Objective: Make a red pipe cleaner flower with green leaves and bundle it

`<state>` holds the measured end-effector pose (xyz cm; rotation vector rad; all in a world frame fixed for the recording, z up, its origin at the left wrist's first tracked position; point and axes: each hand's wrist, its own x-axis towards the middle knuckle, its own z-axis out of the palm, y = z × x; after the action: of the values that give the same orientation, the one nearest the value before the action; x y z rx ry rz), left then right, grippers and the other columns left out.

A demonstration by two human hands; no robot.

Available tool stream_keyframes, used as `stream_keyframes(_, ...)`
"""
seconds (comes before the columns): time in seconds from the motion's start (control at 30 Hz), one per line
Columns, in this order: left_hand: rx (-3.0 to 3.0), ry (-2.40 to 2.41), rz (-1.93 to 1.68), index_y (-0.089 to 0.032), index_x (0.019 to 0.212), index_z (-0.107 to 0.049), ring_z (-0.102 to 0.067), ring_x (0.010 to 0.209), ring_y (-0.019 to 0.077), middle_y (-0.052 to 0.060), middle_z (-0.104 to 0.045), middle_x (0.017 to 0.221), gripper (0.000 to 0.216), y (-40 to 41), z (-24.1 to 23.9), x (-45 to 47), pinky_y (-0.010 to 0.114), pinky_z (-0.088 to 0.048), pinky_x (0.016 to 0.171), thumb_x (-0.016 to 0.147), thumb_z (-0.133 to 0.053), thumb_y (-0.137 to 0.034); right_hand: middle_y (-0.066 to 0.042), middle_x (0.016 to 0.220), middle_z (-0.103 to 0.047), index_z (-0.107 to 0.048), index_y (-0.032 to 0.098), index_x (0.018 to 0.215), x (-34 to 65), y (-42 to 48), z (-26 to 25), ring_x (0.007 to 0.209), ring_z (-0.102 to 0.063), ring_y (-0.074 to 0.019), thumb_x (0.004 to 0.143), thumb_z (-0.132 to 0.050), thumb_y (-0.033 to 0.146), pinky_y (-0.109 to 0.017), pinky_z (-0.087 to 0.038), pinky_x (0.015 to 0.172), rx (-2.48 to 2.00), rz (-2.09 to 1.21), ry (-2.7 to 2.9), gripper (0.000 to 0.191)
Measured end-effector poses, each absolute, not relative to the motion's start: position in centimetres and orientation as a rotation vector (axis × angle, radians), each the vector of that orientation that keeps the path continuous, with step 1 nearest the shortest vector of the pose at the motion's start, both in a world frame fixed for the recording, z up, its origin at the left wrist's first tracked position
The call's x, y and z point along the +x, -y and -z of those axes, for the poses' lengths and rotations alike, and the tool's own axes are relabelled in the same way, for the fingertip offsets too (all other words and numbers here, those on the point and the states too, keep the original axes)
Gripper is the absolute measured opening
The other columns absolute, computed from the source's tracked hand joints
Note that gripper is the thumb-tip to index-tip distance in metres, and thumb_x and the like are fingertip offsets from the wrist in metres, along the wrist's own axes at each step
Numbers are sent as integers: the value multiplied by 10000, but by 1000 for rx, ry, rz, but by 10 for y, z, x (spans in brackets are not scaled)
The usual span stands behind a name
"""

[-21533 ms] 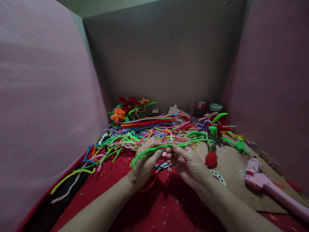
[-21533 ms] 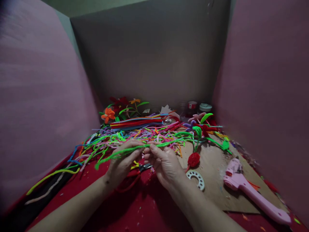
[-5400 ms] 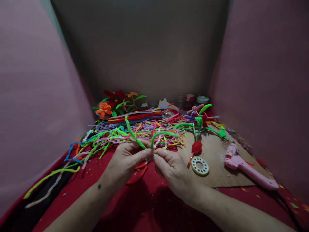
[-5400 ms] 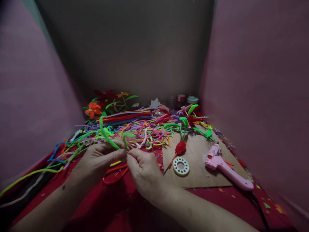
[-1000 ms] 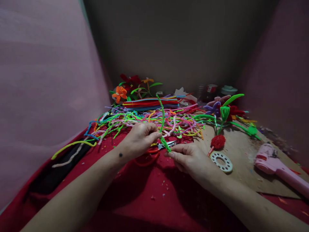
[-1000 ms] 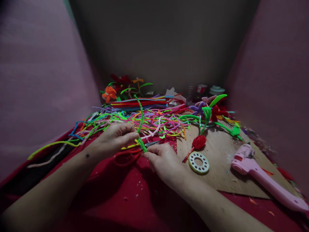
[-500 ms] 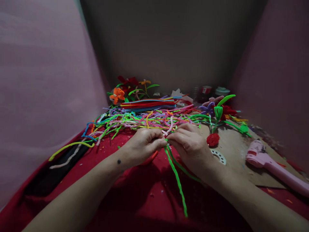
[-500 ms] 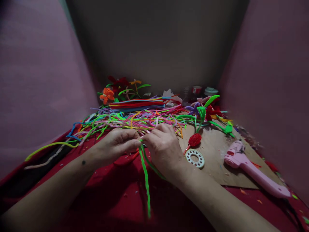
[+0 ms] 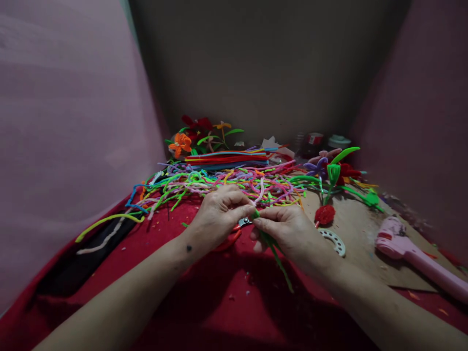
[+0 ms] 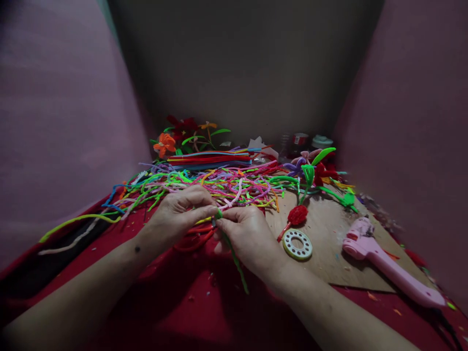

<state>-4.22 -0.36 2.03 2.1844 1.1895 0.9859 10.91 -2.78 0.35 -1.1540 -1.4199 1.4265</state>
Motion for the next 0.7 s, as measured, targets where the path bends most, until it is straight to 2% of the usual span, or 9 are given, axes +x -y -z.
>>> stream_keyframes(0.13, 2062, -1139, -935, -153, 670, -610, -489, 640, 116, -11, -545, 650, 181, 3, -20, -40, 226, -386, 603, 773, -530, -279, 3, 500, -570, -630, 136, 586, 111, 27, -5, 416, -508, -87, 764, -541, 197, -225, -414, 470, -1192, -1285, 1477, 208)
stream_keyframes(0.3, 1929, -1088, -941, -150, 689, -546, -439, 546, 85, -29, -494, 606, 199, 6, -17, -36, 196, -361, 512, 806, -472, -293, -4, 627, -618, -674, 150, 672, 111, 27, -2, 597, -540, -121, 751, -569, 240, -247, -424, 576, -1084, -1201, 1493, 159)
stream_keyframes(0.47, 2144, -1147, -1084, -167, 759, -560, -416, 511, 68, -40, -479, 594, 122, 10, -6, -35, 181, -353, 502, 807, -487, -253, -23, 639, -629, -670, 134, 724, 106, 30, 4, 604, -582, -125, 698, -619, 247, -273, -466, 643, -921, -1620, 1133, 126)
stream_keyframes(0.6, 2122, -1151, -1171, -160, 730, -555, -461, 565, 78, -22, -517, 631, 121, 9, -6, -34, 186, -386, 550, 796, -507, -250, -27, 567, -612, -629, 109, 705, 104, 32, 5, 465, -556, -93, 716, -587, 186, -218, -444, 505, -1027, -1723, 1028, 89)
stream_keyframes(0.7, 1837, -1035, -1020, -161, 785, -543, -479, 547, 83, -19, -538, 653, 128, 6, -13, -36, 193, -394, 514, 784, -520, -286, -21, 556, -604, -604, 109, 673, 106, 32, 3, 419, -519, -68, 739, -568, 170, -185, -404, 439, -1031, -1727, 1050, 96)
